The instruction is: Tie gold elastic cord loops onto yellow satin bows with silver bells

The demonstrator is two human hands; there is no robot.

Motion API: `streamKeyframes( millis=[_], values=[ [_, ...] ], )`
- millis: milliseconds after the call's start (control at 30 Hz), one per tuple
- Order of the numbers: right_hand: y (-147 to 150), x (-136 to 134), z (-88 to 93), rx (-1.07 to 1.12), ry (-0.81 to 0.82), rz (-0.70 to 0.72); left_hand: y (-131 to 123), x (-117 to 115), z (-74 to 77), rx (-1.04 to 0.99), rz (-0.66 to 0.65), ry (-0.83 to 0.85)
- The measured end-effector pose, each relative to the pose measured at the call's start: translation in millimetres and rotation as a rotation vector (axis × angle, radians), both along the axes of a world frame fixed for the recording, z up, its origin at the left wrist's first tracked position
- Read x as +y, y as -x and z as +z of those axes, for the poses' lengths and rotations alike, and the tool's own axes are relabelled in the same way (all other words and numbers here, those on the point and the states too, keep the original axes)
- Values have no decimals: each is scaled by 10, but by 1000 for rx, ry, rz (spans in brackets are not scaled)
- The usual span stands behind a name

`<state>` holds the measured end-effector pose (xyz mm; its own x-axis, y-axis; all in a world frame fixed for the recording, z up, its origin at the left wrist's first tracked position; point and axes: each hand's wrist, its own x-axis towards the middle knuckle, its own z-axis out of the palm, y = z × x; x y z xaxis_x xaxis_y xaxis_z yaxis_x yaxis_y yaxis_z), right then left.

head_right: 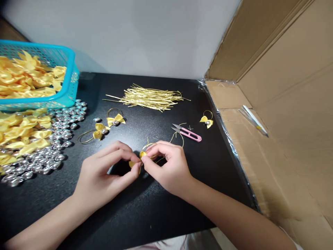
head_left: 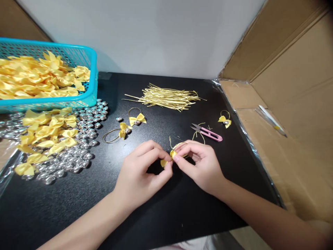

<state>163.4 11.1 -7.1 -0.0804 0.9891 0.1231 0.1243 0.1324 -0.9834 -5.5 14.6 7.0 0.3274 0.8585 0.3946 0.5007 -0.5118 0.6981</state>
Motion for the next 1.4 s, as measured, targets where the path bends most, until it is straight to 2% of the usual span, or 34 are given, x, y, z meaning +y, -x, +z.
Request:
streamKeyframes(
  millis=[633,900,1067,1400],
  values=[
    [3,-11,-41,-43,5,-17,0,38,-34,30,2,86],
    [-58,61,2,-280,-228,-10,7,53,-56,22,-68,171],
    [-97,74,17,-389,-300,-28,15,48,-75,-49,-97,288],
    [-126,52,47,-236,-291,23,31,73,-69,-173,-129,456]
  ],
)
